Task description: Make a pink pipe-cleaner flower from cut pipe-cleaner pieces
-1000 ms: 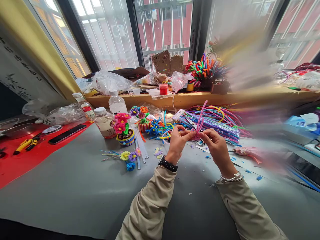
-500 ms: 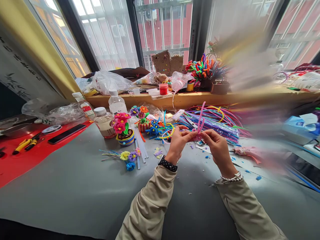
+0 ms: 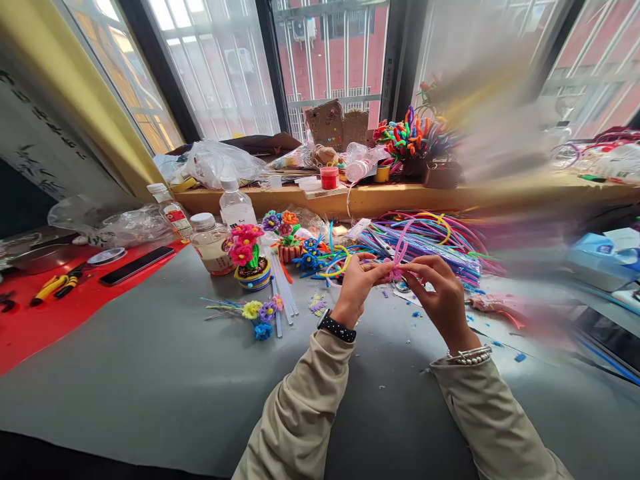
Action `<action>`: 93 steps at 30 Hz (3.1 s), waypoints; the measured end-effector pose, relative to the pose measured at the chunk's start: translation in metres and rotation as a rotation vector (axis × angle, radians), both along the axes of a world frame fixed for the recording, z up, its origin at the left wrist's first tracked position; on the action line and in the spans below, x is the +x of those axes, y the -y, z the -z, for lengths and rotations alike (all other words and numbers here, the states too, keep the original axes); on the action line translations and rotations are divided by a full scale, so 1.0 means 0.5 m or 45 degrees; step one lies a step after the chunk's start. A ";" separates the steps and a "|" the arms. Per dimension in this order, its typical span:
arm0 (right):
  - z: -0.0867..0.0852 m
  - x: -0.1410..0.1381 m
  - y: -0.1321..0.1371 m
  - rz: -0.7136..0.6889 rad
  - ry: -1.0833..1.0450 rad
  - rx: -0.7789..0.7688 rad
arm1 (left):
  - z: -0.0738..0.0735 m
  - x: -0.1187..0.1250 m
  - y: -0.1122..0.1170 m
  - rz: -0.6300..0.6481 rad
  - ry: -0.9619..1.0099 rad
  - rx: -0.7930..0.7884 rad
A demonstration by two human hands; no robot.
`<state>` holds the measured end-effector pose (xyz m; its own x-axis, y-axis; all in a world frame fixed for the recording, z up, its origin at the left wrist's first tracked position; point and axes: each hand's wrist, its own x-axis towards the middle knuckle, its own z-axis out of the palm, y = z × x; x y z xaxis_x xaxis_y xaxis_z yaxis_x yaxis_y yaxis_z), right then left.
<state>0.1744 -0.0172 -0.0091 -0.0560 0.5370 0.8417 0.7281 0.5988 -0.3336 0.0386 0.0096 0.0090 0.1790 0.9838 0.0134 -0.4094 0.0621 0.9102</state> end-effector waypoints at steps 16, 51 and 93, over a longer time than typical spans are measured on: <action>0.011 -0.030 -0.013 -0.238 -0.958 -0.705 | 0.013 0.006 0.000 -0.225 -0.379 0.568; 0.003 -0.007 -0.015 -0.472 -1.292 -0.947 | 0.014 0.000 -0.009 -0.080 -0.113 0.333; 0.008 -0.024 -0.025 -0.630 -1.491 -0.808 | 0.008 0.000 -0.001 0.117 0.067 0.035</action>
<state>0.1622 -0.0047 -0.0131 0.2036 0.9660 0.1595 -0.3887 0.2293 -0.8924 0.0386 0.0103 0.0052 0.2667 0.9624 0.0520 -0.4505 0.0768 0.8895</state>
